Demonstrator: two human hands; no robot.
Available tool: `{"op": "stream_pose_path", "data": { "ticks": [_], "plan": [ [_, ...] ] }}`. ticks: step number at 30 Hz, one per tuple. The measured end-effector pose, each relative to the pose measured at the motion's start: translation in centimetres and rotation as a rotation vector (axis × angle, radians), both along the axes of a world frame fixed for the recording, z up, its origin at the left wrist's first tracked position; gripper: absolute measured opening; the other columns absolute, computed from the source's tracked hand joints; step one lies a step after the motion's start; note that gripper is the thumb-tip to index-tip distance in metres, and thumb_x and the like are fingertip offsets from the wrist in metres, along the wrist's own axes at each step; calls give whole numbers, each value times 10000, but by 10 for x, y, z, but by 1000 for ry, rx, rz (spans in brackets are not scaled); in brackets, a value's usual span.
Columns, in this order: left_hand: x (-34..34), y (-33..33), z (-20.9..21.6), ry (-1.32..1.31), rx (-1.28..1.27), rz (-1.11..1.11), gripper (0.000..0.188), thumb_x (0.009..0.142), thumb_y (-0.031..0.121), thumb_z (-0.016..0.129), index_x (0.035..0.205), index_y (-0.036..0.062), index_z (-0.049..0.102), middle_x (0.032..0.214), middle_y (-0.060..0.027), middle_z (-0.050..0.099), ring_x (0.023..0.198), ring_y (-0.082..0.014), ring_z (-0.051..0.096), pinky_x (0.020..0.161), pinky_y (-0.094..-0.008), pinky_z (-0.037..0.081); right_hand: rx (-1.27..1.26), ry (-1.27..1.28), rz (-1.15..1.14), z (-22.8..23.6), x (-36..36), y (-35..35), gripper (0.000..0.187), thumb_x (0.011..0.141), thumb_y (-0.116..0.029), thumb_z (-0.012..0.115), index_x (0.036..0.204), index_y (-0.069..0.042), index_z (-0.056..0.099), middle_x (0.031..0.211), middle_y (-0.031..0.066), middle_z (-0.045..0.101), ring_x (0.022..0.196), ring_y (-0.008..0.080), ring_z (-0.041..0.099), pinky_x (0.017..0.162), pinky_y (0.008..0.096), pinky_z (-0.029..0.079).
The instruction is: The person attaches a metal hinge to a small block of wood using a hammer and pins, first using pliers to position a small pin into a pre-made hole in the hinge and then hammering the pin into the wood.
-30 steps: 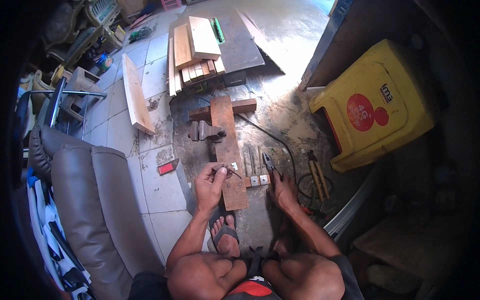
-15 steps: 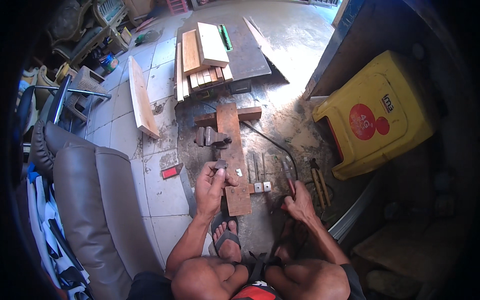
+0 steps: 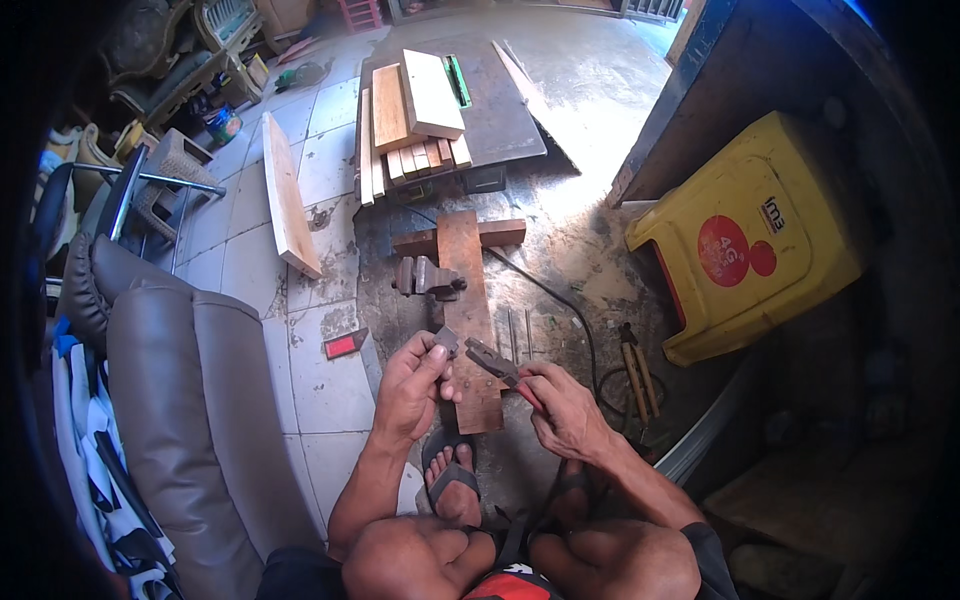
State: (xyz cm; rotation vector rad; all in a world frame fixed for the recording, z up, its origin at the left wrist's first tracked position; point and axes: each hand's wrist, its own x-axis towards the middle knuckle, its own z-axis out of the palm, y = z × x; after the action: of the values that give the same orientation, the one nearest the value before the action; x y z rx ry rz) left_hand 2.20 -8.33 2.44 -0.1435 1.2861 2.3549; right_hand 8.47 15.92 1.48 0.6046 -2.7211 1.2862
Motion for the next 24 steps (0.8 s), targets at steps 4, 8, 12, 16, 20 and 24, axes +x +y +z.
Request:
{"op": "stream_pose_path", "data": {
  "ticks": [4, 8, 12, 16, 20, 24],
  "plan": [
    [0, -3, 8, -48, 56, -26, 131, 1084, 188, 588, 1080, 57, 585, 818, -28, 551, 627, -110, 536, 627, -306, 510, 21, 104, -9, 3, -7, -8, 333, 823, 64, 682, 1142, -2, 616, 1218, 201, 634, 1064, 398, 662, 853, 450, 571],
    [2, 2, 8, 26, -15, -43, 126, 1087, 185, 582, 1062, 61, 577, 801, -22, 546, 609, -102, 520, 607, -304, 500, 62, 121, -8, 10, -9, -8, 260, 851, 22, 715, 1092, -8, 621, 1198, 186, 639, 1026, 382, 666, 823, 444, 574],
    [5, 3, 6, 51, -20, -25, 136, 1089, 193, 585, 1047, 65, 570, 772, -5, 529, 587, -81, 488, 587, -280, 482, 100, 94, -31, 10, -5, -9, 197, 873, -12, 710, 1049, -6, 621, 1145, 186, 639, 978, 379, 661, 789, 443, 567],
    [8, 5, 3, 154, -147, -3, 146, 1092, 196, 584, 1033, 64, 566, 755, 12, 505, 575, -62, 450, 565, -253, 448, 140, 44, -14, 5, -2, -9, 175, 890, -44, 702, 1034, 7, 616, 1114, 196, 636, 976, 388, 654, 786, 444, 561],
    [13, 9, 5, 203, -283, -2, 145, 1097, 190, 575, 1028, 63, 566, 741, 25, 479, 567, -54, 417, 548, -240, 411, 178, -102, -19, 7, 4, -11, 170, 893, -34, 685, 1039, 21, 617, 1124, 205, 635, 985, 399, 651, 807, 444, 557],
    [11, 8, 3, 6, 21, -8, 140, 1098, 195, 570, 1042, 67, 576, 749, 18, 490, 552, -62, 411, 538, -250, 401, 44, 28, -7, 4, 0, -13, 222, 874, -19, 670, 1090, 18, 629, 1173, 218, 629, 1029, 401, 649, 857, 456, 553]
  ]
}}
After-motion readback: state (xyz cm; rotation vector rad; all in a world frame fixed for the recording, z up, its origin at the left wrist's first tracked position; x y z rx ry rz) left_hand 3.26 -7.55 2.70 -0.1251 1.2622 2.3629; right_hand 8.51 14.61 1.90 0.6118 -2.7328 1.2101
